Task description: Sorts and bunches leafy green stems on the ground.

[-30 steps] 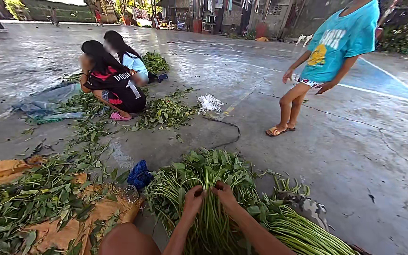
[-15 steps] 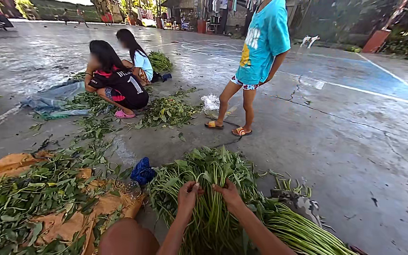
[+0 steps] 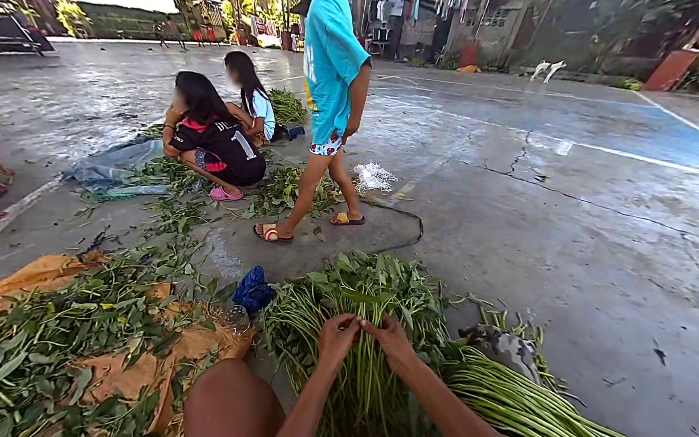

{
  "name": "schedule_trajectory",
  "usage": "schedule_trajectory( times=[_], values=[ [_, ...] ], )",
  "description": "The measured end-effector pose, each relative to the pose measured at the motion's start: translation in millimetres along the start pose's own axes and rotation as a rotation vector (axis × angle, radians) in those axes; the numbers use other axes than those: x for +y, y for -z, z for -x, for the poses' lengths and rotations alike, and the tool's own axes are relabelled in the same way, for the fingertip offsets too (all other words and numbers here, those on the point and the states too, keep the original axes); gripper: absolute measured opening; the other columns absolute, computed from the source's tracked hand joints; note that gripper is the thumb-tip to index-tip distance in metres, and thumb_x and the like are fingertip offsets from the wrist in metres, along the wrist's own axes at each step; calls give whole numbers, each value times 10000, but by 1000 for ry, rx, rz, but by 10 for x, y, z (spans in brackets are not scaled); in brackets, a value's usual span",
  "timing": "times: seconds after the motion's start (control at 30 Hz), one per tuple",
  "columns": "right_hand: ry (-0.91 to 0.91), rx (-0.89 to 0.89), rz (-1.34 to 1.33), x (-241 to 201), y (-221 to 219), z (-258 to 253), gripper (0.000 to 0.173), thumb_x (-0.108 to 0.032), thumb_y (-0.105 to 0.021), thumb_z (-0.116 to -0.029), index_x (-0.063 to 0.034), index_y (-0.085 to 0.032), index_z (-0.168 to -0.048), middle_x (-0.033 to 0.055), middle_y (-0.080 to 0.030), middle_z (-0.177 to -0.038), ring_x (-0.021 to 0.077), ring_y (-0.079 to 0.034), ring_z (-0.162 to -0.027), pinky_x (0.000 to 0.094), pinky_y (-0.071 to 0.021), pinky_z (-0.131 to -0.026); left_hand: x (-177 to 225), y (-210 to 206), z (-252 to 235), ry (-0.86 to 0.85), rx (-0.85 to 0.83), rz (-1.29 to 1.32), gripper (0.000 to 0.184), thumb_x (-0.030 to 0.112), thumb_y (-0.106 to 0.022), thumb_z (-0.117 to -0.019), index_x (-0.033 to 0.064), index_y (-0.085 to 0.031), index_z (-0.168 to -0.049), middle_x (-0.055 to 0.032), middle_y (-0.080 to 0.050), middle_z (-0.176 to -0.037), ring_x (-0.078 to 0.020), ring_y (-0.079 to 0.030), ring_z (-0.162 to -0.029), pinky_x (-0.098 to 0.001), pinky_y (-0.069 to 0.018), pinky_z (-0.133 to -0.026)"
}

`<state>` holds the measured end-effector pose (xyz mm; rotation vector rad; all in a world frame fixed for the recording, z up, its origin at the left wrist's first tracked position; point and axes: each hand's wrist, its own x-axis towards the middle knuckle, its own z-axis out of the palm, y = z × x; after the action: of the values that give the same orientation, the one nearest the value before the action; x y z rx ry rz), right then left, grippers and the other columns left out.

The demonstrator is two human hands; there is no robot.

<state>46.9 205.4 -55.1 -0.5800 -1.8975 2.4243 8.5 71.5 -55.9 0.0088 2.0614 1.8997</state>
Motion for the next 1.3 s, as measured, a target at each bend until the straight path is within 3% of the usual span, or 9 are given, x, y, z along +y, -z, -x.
schedule_trajectory(
  times=[0.07,0.13,0.27,0.53,0.57,0.67,0.83,1.13,1.3],
  values=[
    [-72,-68,-1,3,13,-10,245,-84,-637,-1004,25,-580,-1216,107,-674,-1010,143,-676,-862,300,-577,-751,-34,17,-10,28,-22,5,195,155,-612,-1030,-6,-704,-1092,-107,-675,-971,-163,-661,-831,-341,-573,-732],
    [-118,-142,0,-8,15,-5,242,-75,-590,-1027,13,-558,-1250,107,-674,-1050,158,-683,-901,321,-582,-772,-28,52,-1,43,-57,-6,200,160,-613,-1031,-8,-697,-1099,-101,-669,-987,-154,-650,-851,-332,-561,-742],
    [-109,-156,62,4,37,0,216,-14,-641,-969,4,-595,-1180,97,-663,-1051,148,-660,-900,314,-561,-759,24,105,12,103,-130,-5,155,69,-663,-981,-31,-669,-1101,-110,-642,-1039,-166,-624,-902,-340,-552,-772],
    [-99,54,-81,-2,95,-42,212,32,-644,-953,12,-632,-1163,105,-673,-1072,163,-655,-887,312,-556,-706,-145,113,-86,60,5,-20,159,117,-543,-1054,-27,-612,-1050,-91,-565,-953,-147,-542,-822,-309,-462,-709],
    [-94,71,-107,-2,98,-49,214,30,-652,-950,17,-630,-1163,109,-674,-1056,165,-657,-875,313,-561,-704,-165,102,-82,39,-33,-36,160,124,-542,-1056,-21,-611,-1050,-87,-575,-944,-139,-569,-806,-303,-501,-702],
    [-53,106,-151,23,105,-74,240,54,-686,-920,36,-603,-1145,115,-659,-975,169,-660,-821,316,-579,-694,-205,35,-53,-31,-175,-43,140,115,-564,-1036,-6,-612,-1088,-58,-600,-944,-99,-562,-815,-270,-469,-715],
    [-36,149,-103,47,122,-90,232,51,-717,-901,40,-600,-1101,94,-653,-913,140,-647,-764,280,-566,-666,-204,-6,-9,-39,-287,56,264,-1,-668,-930,-28,-580,-1177,-79,-651,-997,-108,-651,-851,-272,-563,-790],
    [-46,3,116,3,162,-77,271,33,-722,-904,54,-606,-1148,100,-681,-903,150,-681,-754,293,-590,-680,-127,-20,-7,112,-196,192,132,80,-507,-1064,4,-606,-1105,-27,-605,-838,-89,-595,-677,-236,-525,-634],
    [-39,55,30,-156,265,-77,161,28,-585,-993,51,-609,-1150,97,-670,-936,134,-669,-745,274,-579,-688,-49,45,-44,185,-152,254,141,81,-477,-1077,13,-600,-1090,-35,-606,-832,-105,-596,-661,-239,-527,-601]
  ],
)
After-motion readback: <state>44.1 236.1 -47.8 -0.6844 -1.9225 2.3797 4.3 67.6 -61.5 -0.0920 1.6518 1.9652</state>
